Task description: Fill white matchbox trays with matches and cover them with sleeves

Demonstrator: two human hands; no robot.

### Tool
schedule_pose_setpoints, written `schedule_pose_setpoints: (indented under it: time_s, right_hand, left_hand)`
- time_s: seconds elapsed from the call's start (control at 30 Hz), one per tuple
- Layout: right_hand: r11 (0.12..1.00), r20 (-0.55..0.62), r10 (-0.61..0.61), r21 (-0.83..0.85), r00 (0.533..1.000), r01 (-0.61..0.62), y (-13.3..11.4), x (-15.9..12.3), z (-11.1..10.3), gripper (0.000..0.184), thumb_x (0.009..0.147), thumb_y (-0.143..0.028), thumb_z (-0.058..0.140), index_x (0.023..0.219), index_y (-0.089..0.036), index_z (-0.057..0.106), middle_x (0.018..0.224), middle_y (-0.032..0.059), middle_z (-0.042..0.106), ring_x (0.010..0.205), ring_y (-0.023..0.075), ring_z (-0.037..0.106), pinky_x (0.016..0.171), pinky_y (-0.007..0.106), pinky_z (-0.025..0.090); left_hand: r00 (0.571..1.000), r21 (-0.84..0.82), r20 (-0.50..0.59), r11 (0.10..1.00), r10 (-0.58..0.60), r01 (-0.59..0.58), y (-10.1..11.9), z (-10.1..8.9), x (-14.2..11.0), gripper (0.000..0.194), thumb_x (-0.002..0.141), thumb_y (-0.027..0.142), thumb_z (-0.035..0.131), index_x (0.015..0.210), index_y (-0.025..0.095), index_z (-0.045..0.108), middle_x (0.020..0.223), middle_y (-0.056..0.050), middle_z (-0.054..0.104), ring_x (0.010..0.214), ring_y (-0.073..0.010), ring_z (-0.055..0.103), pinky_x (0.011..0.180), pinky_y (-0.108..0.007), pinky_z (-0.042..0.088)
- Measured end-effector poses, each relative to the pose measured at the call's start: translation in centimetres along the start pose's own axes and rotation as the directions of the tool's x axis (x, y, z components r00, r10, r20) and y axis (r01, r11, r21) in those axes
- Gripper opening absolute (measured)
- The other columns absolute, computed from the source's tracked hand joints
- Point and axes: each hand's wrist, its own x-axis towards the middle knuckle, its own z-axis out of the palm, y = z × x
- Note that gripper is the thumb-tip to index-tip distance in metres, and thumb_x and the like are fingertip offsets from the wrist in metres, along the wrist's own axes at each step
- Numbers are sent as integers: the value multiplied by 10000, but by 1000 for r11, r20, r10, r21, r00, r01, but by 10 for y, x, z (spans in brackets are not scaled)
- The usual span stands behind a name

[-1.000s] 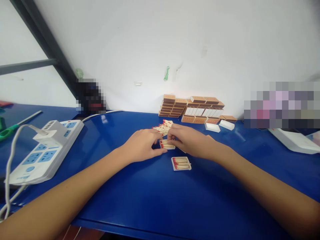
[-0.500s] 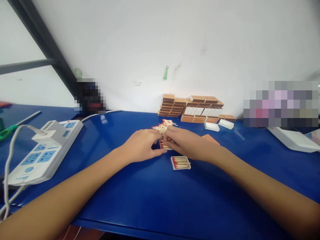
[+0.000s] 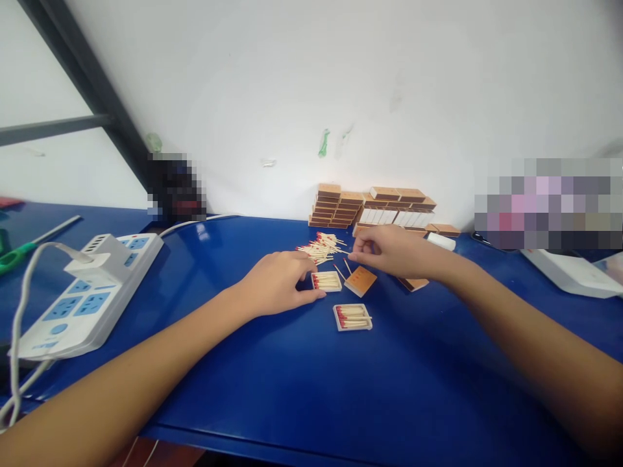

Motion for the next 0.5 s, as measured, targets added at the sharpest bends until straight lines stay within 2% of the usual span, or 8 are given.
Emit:
schedule_pose_setpoints:
  time_s: [0.13, 0.3, 0.5]
  right_hand:
    - [996, 66, 42, 73, 997, -47, -5, -1, 10, 254, 897, -448, 677, 805, -212, 661, 738, 20, 690, 644, 166, 599, 578, 293, 376]
    - [987, -42, 153, -46, 987, -155, -23, -3, 25, 245, 843, -431, 698, 773, -219, 596, 772, 36, 693, 696, 195, 619, 595, 307, 386]
    - [960, -79, 235, -139, 969, -244, -28, -6, 25, 317, 833, -511, 697, 739, -219, 616, 701, 67, 675, 678, 234, 630, 557, 326, 370]
  left_hand:
    - [1000, -8, 8, 1000, -8, 8, 0, 0, 0, 305, 919, 486, 701, 903, 182, 684, 867, -29, 691, 755, -174, 606, 628, -298, 378]
    - [1000, 2, 14, 1000, -13, 13, 0, 1, 0, 299, 925, 486, 692, 933, 187, 698, 876, -29, 693, 770, -178, 610, 631, -296, 370]
    - [1000, 17, 10, 1000, -1, 1, -1, 2, 1, 309, 932, 491, 674, 917, 182, 679, 876, -30, 687, 758, -177, 602, 626, -305, 367]
